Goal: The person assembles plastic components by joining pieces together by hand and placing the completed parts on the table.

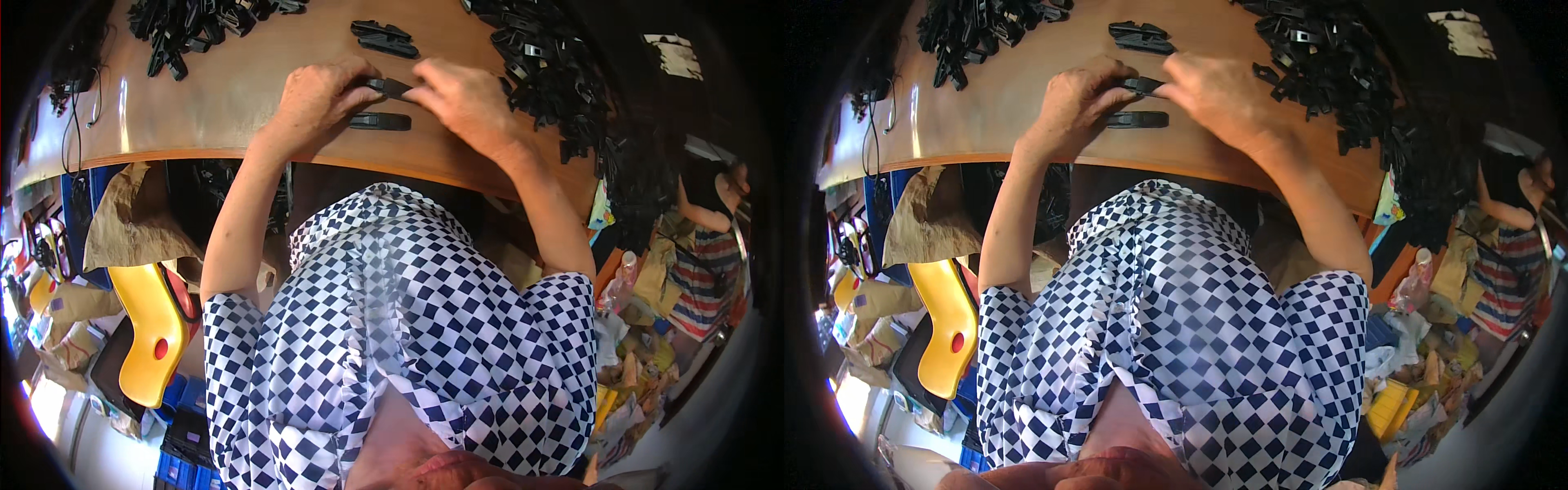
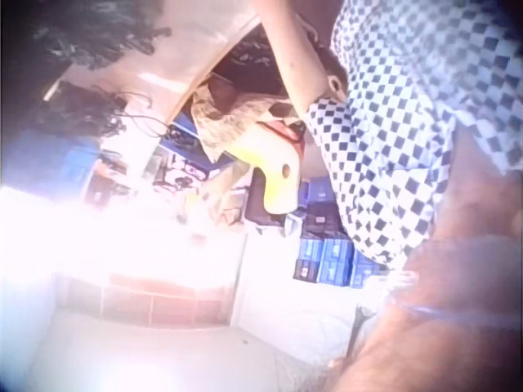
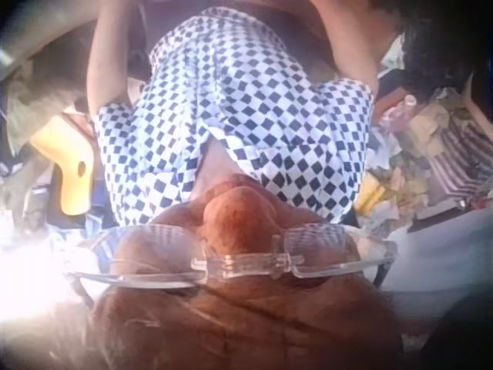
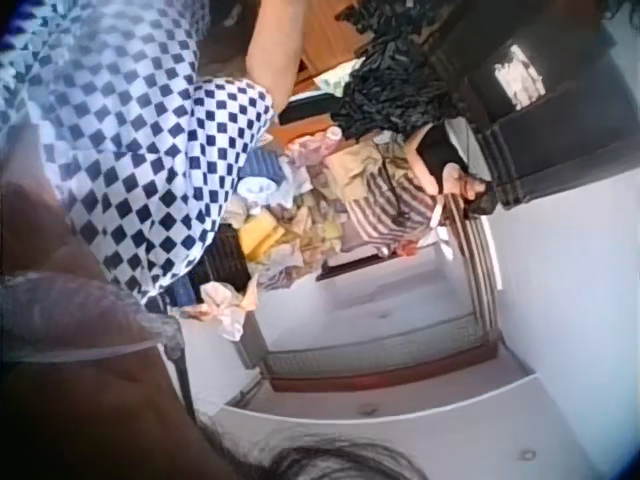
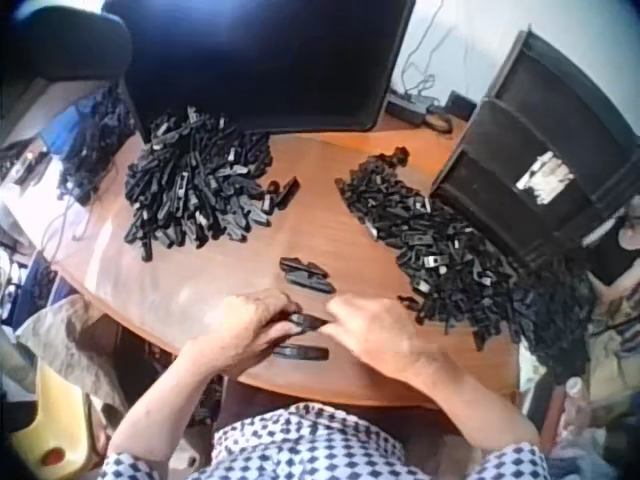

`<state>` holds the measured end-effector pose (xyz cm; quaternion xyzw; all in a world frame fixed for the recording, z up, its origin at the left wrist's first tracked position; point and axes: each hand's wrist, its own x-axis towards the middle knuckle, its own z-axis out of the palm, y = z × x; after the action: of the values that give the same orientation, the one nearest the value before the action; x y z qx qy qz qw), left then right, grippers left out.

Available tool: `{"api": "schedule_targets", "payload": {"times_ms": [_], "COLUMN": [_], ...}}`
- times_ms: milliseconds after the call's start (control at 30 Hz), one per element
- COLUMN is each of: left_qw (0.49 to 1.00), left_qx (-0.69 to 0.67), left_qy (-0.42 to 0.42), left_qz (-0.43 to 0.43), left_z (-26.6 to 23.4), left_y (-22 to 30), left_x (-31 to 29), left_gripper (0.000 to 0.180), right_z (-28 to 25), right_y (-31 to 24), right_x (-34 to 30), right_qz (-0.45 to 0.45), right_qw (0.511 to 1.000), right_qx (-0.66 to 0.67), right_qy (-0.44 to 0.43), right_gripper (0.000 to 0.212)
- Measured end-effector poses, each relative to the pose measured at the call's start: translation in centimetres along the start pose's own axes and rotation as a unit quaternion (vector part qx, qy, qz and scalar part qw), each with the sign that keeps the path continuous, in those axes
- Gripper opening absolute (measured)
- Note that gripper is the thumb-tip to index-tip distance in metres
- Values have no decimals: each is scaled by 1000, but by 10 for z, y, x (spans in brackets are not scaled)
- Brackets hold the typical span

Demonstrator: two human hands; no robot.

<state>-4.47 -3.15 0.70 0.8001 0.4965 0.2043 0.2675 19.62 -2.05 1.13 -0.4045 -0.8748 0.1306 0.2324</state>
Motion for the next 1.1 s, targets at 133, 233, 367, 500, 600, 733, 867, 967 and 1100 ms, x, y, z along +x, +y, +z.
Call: {"api": "schedule_targets", "payload": {"times_ms": [133,233,367,500,600,733,867,967,1100], "left_qw": [985,980,978,992,992,992,992,992,993], "left_qx": [-3,95,133,84,105,103,111,103,103], "left_qy": [168,136,140,94,70,76,52,34,8], "left_qz": [-46,-108,-78,-18,-5,13,29,57,62], "left_z": [0,4,10,7,10,11,9,10,11], "left_y": [-22,-24,-27,-21,-14,-19,-15,-11,-5], "left_x": [18,41,42,30,27,25,23,25,27], "left_gripper": [33,35,35,29,22,25,25,23,25], "right_z": [-31,-28,-20,-3,3,-2,-9,-14,-9], "right_y": [35,57,54,41,40,40,39,34,24], "right_x": [-20,-37,-39,-30,-27,-27,-30,-24,-14], "right_qz": [31,55,35,60,86,91,67,30,46], "right_qw": [981,960,980,998,996,995,995,997,999], "right_qx": [-193,-271,-195,27,28,15,-58,-74,-3], "right_qy": [3,-40,-9,-4,-15,-28,-53,-15,0], "right_gripper": [16,16,20,18,17,22,23,20,17]}}
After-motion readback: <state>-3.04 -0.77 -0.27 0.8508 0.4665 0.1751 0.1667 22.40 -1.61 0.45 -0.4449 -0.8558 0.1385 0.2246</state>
